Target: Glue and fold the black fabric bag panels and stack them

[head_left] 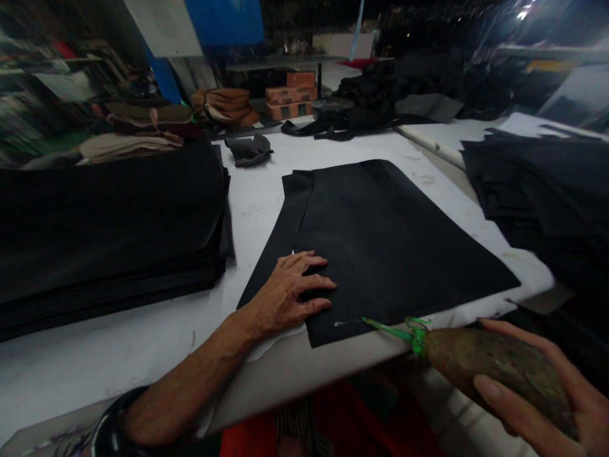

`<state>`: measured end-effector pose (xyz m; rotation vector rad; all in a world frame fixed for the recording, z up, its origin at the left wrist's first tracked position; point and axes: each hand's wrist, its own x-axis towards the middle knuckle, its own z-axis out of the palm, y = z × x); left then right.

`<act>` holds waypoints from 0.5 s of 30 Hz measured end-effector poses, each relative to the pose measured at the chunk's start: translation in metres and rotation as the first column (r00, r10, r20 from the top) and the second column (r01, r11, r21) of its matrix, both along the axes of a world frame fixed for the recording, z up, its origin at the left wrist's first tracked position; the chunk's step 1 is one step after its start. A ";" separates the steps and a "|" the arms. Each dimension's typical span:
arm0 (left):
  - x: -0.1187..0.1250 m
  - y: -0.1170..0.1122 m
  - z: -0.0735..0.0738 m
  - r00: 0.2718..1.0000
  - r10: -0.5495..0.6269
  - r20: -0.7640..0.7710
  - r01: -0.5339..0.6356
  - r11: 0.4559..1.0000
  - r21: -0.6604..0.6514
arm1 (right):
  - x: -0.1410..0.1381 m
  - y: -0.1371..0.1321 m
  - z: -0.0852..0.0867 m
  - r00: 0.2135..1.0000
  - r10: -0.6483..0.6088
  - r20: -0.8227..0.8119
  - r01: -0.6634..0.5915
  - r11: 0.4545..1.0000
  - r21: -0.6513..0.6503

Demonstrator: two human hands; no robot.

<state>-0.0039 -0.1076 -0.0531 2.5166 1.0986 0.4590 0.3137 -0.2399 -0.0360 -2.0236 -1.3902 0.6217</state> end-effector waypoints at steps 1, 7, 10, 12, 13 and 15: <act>0.000 0.000 0.000 1.000 -0.002 0.000 0.002 1.000 0.001 | -0.002 0.000 0.001 0.999 -0.008 0.046 0.009 1.000 -0.022; 0.000 0.000 -0.001 1.000 -0.006 0.003 0.006 1.000 0.008 | -0.013 0.004 0.001 0.999 0.012 0.050 -0.010 0.999 -0.036; 0.000 0.001 -0.001 1.000 -0.001 0.004 0.001 1.000 0.008 | -0.023 0.005 -0.003 0.990 0.049 -0.135 -0.064 0.992 -0.113; 0.000 0.001 -0.001 1.000 0.001 0.006 -0.001 1.000 0.008 | -0.034 0.003 -0.005 0.930 0.047 -0.364 -0.118 0.978 -0.174; 0.000 0.001 -0.002 1.000 0.001 0.008 -0.001 1.000 0.008 | -0.039 0.001 -0.006 0.872 0.022 -0.490 -0.131 0.973 -0.189; 0.000 0.001 -0.002 1.000 -0.002 0.012 0.002 1.000 0.009 | -0.048 -0.004 -0.007 0.714 -0.091 -0.694 -0.081 0.974 -0.211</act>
